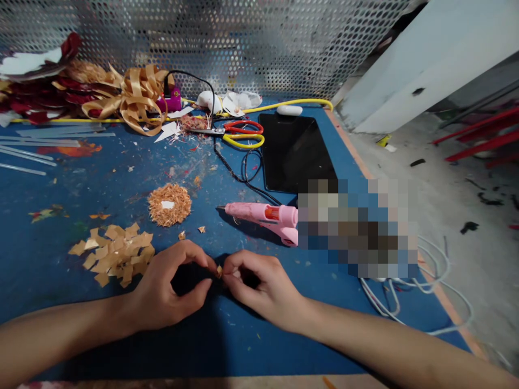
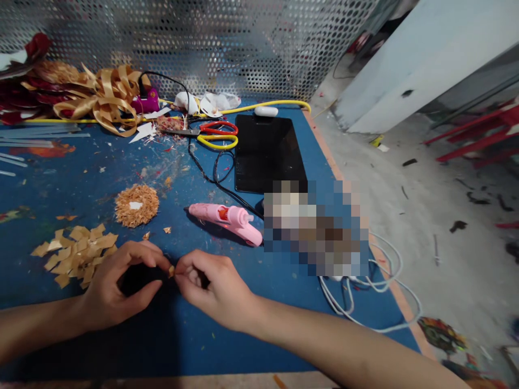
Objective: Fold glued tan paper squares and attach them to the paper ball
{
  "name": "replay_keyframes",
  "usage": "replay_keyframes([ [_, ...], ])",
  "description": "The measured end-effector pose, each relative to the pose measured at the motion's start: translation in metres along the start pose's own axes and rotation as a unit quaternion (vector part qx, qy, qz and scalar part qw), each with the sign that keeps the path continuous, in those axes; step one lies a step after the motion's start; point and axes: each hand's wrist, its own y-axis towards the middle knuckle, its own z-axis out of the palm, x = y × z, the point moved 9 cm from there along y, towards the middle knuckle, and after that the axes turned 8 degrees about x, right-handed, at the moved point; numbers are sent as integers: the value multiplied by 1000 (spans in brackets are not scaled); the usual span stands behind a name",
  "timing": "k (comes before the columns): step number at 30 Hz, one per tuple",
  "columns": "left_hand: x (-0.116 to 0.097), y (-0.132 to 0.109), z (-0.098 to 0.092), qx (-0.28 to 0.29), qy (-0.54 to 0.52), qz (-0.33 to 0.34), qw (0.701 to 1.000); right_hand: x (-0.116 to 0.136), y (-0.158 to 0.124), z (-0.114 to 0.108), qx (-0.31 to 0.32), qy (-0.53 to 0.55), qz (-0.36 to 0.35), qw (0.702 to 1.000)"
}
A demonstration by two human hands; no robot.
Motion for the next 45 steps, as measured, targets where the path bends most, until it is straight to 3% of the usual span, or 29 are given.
replay_keyframes([
  [27, 2, 2, -5, -8, -32, 16, 999, 0, -2, 0, 13, -8, -7, 1000],
  [35, 14, -8, -17, -64, -54, -10, 996, 0, -3, -3, -5, -13, -12, 1000],
  [39, 16, -3, -7, 0, -7, -43, 999, 3, -3, -5, -8, -10, -21, 1000],
  [41, 10, 1, -1, 33, 37, -28, 998, 4, -4, -6, -11, -11, -27, 1000],
  [45, 1, 5, 2, 47, 77, 6, 996, 5, -4, -5, -14, -19, -33, 999],
])
